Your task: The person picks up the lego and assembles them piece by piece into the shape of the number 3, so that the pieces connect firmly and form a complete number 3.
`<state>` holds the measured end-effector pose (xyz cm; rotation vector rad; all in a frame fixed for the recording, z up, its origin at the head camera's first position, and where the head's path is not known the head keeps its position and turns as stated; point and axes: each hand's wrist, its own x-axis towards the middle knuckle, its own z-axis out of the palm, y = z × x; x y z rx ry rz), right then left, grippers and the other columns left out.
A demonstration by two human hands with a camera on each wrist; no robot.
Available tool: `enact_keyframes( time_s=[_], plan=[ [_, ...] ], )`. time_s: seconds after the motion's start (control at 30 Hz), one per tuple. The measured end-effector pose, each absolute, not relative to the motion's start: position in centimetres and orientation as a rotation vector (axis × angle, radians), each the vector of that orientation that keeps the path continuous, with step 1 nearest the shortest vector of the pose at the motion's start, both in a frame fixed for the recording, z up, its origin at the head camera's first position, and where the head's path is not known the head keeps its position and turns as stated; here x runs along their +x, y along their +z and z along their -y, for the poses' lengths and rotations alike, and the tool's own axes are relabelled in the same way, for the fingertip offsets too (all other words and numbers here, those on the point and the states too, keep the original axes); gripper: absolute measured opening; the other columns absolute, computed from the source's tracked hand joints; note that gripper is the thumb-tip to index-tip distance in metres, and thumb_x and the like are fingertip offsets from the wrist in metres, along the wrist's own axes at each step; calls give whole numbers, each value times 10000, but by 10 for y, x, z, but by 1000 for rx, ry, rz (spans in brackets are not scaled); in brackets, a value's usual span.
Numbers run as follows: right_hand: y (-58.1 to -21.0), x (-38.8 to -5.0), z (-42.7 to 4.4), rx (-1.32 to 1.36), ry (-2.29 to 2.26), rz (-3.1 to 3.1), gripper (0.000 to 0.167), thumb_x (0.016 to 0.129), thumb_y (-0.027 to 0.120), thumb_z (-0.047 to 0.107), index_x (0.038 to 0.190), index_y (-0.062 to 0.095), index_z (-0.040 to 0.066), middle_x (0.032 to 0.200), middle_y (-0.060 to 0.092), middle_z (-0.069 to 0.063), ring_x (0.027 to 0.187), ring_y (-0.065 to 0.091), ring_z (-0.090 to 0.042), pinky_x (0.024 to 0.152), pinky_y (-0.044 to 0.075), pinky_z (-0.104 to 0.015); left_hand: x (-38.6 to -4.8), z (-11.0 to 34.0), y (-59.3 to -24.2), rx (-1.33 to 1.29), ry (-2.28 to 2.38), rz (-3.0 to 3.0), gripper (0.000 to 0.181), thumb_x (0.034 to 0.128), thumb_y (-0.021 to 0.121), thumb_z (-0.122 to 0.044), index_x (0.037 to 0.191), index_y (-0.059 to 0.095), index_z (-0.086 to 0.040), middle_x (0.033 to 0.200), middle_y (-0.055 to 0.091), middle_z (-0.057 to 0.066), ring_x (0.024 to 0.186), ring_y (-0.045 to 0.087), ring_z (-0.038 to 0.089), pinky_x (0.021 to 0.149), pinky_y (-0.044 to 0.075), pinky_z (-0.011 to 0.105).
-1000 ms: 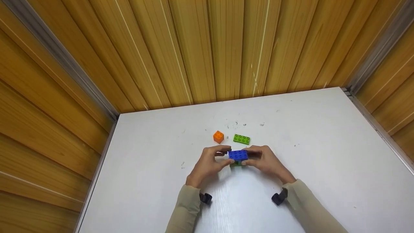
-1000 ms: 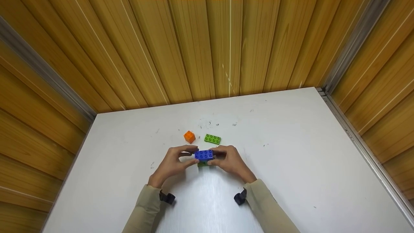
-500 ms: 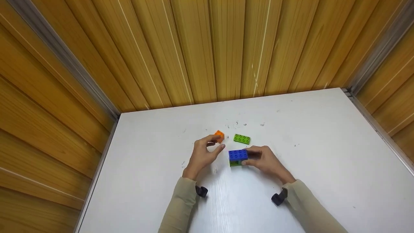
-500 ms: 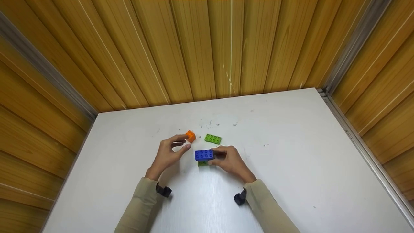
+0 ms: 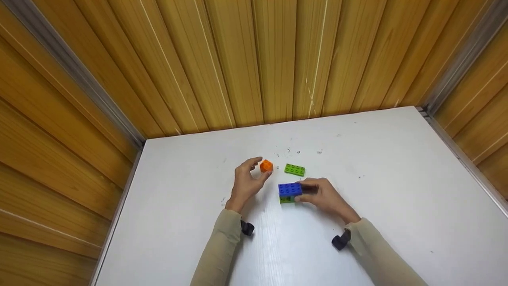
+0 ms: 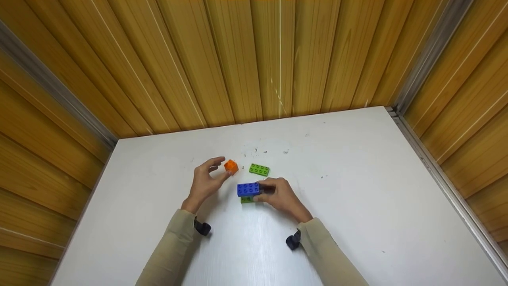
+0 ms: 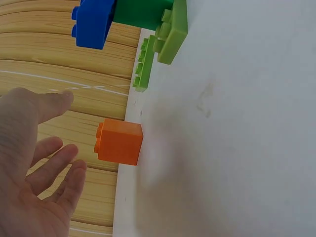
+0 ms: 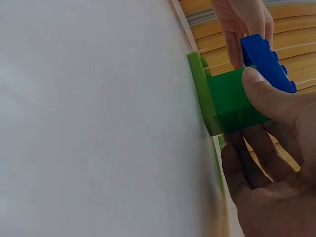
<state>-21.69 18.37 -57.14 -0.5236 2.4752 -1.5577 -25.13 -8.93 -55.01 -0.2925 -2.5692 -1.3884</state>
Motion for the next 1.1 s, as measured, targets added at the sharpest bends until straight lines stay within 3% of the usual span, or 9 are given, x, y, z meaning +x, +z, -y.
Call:
enact_keyframes(
  time_s=[0.47, 0.77, 0.97, 1.1],
  plan=[
    [-570, -217, -183, -504, -1540, -2505, 507, 851, 916, 227, 1303, 758, 59, 1253, 778, -119, 1199, 699, -325, 1171, 442, -608, -266, 85, -562, -168, -1442, 2653, 636, 895, 900, -250, 1414, 659, 27, 1391, 711, 162, 1323, 663, 317, 1167, 509, 449],
    [-569, -216, -183, -506, -1545, -2488, 501, 853, 913, 224, 1300, 757, 59, 1249, 779, -115, 1199, 697, -325, 1180, 432, -607, -274, 79, -571, -121, -1474, 2673, 610, 890, 903, -213, 1399, 670, 29, 1335, 738, 161, 1206, 714, 248, 1096, 565, 370],
    [-570, -218, -184, -524, -1540, -2489, 494, 852, 913, 217, 1296, 760, 63, 1222, 788, -103, 1148, 712, -279, 1137, 479, -529, -275, 75, -571, -69, -1427, 2681, 551, 890, 902, -208, 1359, 709, 6, 1241, 771, 125, 1037, 693, 184, 974, 603, 331],
    [-571, -217, -184, -513, -1551, -2487, 489, 846, 917, 214, 1288, 765, 71, 1214, 790, -98, 1129, 711, -260, 1115, 489, -500, -275, 73, -572, -42, -1442, 2663, 510, 893, 895, -173, 1343, 725, -3, 1224, 776, 122, 1021, 689, 183, 960, 608, 324]
  ],
)
